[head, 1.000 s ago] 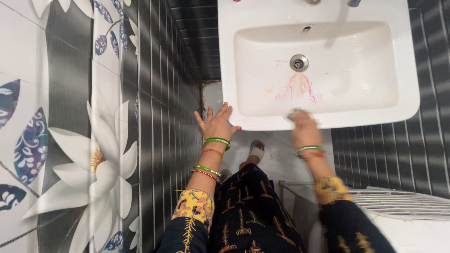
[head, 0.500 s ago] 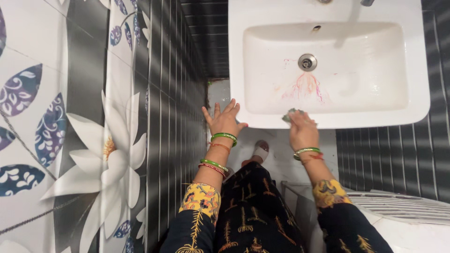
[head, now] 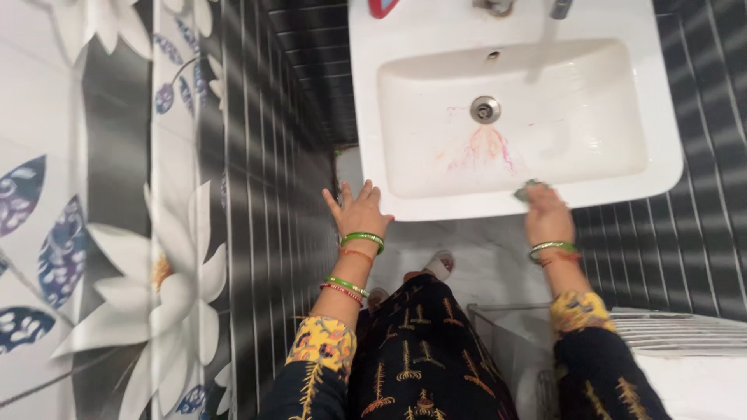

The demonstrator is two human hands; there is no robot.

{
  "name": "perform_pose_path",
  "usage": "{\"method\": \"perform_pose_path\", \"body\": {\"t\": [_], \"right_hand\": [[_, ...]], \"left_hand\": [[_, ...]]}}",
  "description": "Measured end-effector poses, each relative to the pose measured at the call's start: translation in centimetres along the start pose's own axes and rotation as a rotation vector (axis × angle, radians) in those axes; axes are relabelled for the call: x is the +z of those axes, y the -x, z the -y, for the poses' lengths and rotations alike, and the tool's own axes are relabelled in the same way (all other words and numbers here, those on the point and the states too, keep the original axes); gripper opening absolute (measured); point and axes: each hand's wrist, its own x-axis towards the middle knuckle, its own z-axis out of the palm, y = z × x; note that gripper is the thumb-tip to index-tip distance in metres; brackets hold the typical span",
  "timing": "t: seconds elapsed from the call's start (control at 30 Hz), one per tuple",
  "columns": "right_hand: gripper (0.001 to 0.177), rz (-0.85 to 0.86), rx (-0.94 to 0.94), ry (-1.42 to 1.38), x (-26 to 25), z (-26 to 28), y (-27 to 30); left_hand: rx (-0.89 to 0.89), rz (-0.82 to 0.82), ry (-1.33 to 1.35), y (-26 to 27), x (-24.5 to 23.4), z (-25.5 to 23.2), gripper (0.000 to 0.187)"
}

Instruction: The person cleans a bathroom sink by applying a cleaning liquid from a bottle and scrubbing the surfaces and the faucet with a sponge.

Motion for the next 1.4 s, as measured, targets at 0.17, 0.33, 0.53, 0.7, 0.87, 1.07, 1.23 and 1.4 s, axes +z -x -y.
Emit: {"method": "perform_pose_path", "body": {"t": [0.17,0.33,0.53,0.7,0.87,1.07,1.23,1.4], "right_hand": [[0.033,0.041,0.008,0.091,2.8,0.8,0.0],[0.031,0.065,-0.036,-0.078,4.2,6.3,2.0],[0.028,0.012,0.154,0.17,-3.3,-5.9,-1.6],[0.033,0.175,0.073,0.11,1.2,-1.3,-1.0],[0.039,0.11,-0.075,-0.033,2.8,2.8,0.9],[0.032,0.04,0.106,0.205,-6.4,-11.0,-3.0],[0.031,0.045,0.161,0.224,-2.1,-10.4,-2.4],[0.032,0.068,0.01,0.117,0.6,-3.2,0.0]], "left_hand": [[0.127,-0.046,-0.023,0.1,1.2,-4.5,0.064],[0.37,-0.107,0.044,-0.4,2.6,-11.7,0.056],[0.398,0.027,0.029,-1.3,3.5,-15.0,0.051],[0.396,-0.007,-0.006,-2.1,5.6,-15.8,0.052],[0.4,-0.089,-0.08,-3.4,5.8,-16.6,0.045],[0.359,0.112,-0.028,-3.2,2.6,-17.2,0.066],[0.394,0.113,0.008,-4.1,2.6,-18.8,0.066],[0.439,0.137,-0.088,-5.4,2.6,-21.0,0.065]]}}
